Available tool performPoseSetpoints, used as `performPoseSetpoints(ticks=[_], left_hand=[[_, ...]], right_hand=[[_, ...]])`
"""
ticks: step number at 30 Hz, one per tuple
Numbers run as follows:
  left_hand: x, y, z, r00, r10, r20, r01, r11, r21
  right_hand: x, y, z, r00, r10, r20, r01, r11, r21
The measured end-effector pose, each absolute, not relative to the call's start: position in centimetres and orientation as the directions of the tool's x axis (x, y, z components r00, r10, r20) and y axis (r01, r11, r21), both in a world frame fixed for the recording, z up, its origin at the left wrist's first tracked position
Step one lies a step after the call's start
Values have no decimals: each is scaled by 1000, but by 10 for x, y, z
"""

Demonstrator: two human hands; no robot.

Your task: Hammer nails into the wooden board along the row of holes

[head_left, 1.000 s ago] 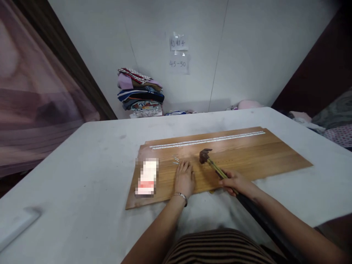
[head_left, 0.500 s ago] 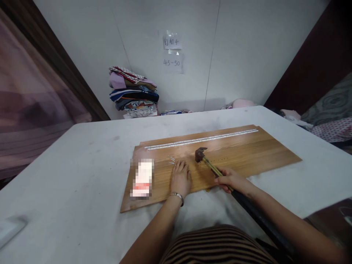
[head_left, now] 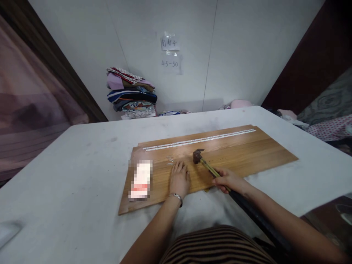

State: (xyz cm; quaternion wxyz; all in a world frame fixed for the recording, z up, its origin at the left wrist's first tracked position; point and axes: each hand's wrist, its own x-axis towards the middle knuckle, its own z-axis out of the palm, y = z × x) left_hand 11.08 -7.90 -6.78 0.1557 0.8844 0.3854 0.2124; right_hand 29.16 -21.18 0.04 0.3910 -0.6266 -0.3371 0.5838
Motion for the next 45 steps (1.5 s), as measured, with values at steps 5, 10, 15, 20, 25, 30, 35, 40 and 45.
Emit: performPoseSetpoints(ticks=[5,10,15,20,25,30,35,40,45], left_hand=[[110,-78,-68,618,744,255,613,-658,438],[110,-77,-71,611,741,279,606,-664,437],[110,-76,-75,606,740,292,597,-666,447],[109,-75,-77,618,730,293,603,-679,418],[110,-75,-77,616,729,298,606,-680,413],[110,-74,-77,614,728,304,584,-679,446],[109,-75,-77,606,733,309,580,-673,459],[110,-75,-77,614,728,305,592,-680,433],[110,-74,-77,620,724,303,604,-687,404]], right_hand=[[291,-211,2,83,885,-458,-30,-457,-889],[290,-212,4,95,887,-452,-37,-450,-892],[290,-211,4,97,882,-462,-29,-461,-887],[291,-212,5,109,885,-453,-42,-452,-891],[290,-212,5,95,884,-458,-43,-456,-889],[290,-212,6,103,882,-460,-52,-457,-888],[290,-211,7,107,883,-457,-46,-455,-889],[288,-211,8,93,883,-459,-40,-458,-888],[289,-212,10,113,882,-458,-34,-457,-889]])
